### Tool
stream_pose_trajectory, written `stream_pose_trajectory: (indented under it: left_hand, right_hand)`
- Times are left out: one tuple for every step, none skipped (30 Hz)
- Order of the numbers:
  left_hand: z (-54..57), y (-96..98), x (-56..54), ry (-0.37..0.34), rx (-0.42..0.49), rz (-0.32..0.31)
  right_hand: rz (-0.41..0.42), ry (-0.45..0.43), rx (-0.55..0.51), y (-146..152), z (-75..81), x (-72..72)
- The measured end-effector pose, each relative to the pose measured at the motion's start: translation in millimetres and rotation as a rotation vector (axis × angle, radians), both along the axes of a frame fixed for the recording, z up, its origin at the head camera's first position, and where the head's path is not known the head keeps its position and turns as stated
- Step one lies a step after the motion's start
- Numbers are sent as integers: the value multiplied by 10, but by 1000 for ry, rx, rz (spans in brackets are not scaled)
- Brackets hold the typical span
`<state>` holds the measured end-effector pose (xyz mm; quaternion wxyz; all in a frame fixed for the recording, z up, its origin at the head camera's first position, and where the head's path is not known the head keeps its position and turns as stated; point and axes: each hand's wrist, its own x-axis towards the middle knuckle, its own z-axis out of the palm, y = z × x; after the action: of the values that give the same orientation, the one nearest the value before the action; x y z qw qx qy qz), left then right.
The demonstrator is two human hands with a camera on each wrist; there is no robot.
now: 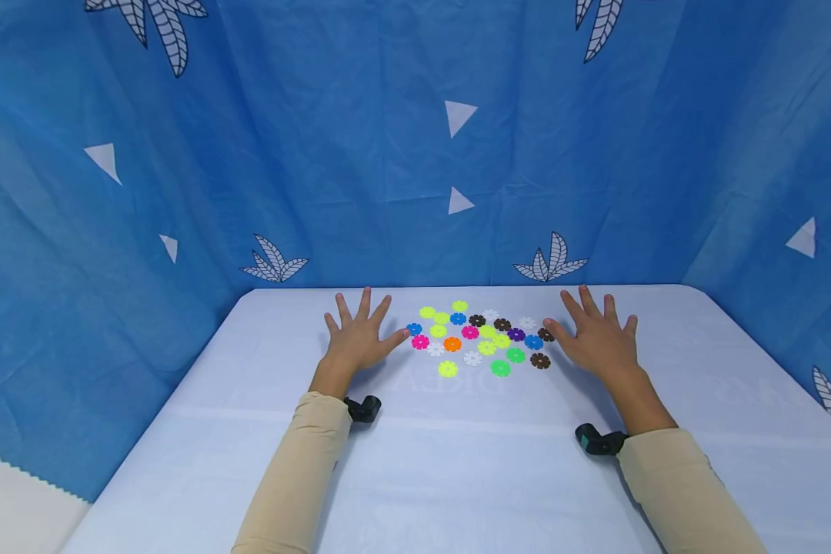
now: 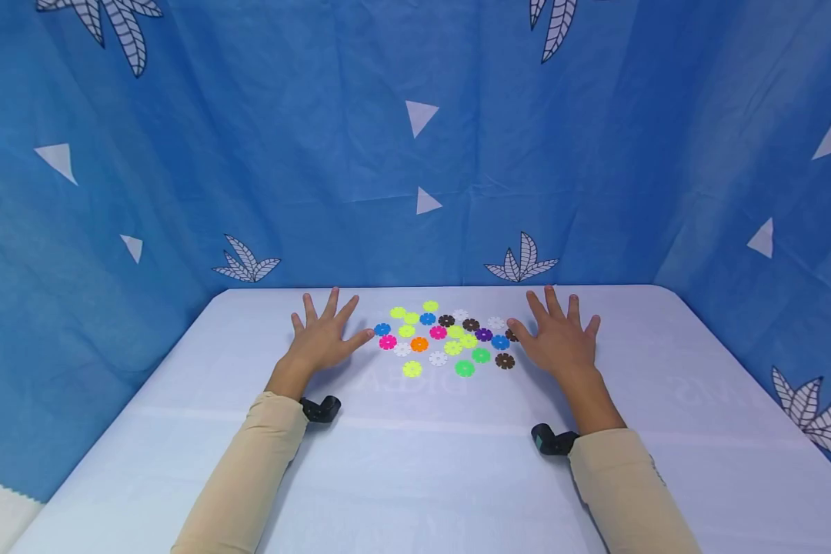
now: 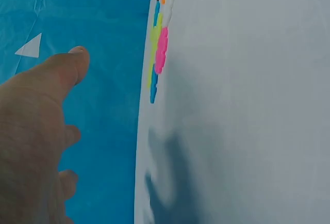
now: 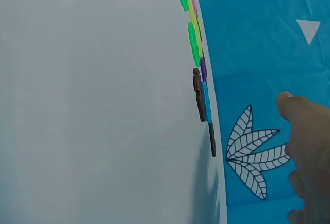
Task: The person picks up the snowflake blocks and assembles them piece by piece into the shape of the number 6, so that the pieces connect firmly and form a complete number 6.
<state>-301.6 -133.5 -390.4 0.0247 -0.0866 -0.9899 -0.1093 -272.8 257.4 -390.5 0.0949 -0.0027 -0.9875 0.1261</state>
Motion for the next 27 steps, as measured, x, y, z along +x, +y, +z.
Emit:
stream_pose_trajectory:
  left_hand:
    - [-3, -1, -2, -1, -2, 2]
    - [-8, -2, -5, -1, -2, 3]
    - [-12, -3, -8, 0, -1, 4]
    - [-15, -3, -10, 0, 2, 4]
    - [-16, -3, -10, 0, 4, 4]
    - [-16, -2, -12, 1, 4, 4]
    - [-15, -2, -12, 3, 4, 1]
    - [-8, 2, -10, 6, 6, -4]
    - [7, 9, -5, 6, 13, -9]
    - [28, 19, 3, 8, 19, -17]
    - [54, 31, 12, 12, 37, -28]
    - [82, 46, 22, 15, 51, -44]
    - [116, 65, 36, 20, 76, -63]
    - [158, 91, 54, 26, 104, -86]
    - [194, 120, 69, 30, 134, -111]
    - [225, 152, 86, 34, 164, -142]
    - [252, 190, 104, 31, 200, -173]
    - [274, 233, 122, 23, 230, -207]
    - [292, 278, 141, 13, 261, -241]
    - [298, 325, 156, -3, 283, -275]
    - [291, 372, 168, -22, 298, -305]
    - [282, 419, 182, -42, 302, -336]
    - [264, 463, 193, -62, 297, -364]
    - [238, 504, 200, -78, 283, -391]
    - [209, 541, 209, -94, 263, -413]
    - [173, 574, 214, -109, 242, -432]
    - [142, 603, 222, -123, 221, -444]
  right_hand:
    - [3, 2, -1, 0, -2, -2]
    - [6, 4, -2, 0, -3, -4]
    - [11, 6, -3, -3, -2, -5]
    - [17, 8, -4, -7, 3, -7]
    - [24, 8, -3, -15, 11, -6]
    - [30, 8, -1, -27, 23, -3]
    - [36, 7, 5, -41, 35, 0]
    - [43, 5, 6, -60, 53, 5]
    - [51, 3, 5, -81, 73, 11]
    - [60, 1, 5, -109, 95, 18]
    - [70, -2, 5, -141, 116, 26]
    - [87, -2, 2, -177, 138, 35]
    - [112, 1, 2, -220, 160, 44]
    - [146, 3, -3, -266, 182, 55]
    - [185, 2, -5, -317, 198, 67]
    - [227, -2, -2, -369, 208, 80]
    - [273, -8, 2, -421, 213, 92]
    - [316, -16, 6, -472, 215, 107]
    - [354, -27, 11, -521, 210, 121]
    - [384, -42, 17, -566, 200, 135]
    - [405, -58, 26, -607, 188, 149]
    - [419, -72, 37, -642, 174, 162]
    - [427, -85, 48, -674, 159, 175]
    - [428, -95, 63, -698, 142, 185]
    - [427, -106, 77, -717, 123, 193]
    - [425, -114, 91, -730, 107, 201]
    - [420, -120, 103, -740, 90, 207]
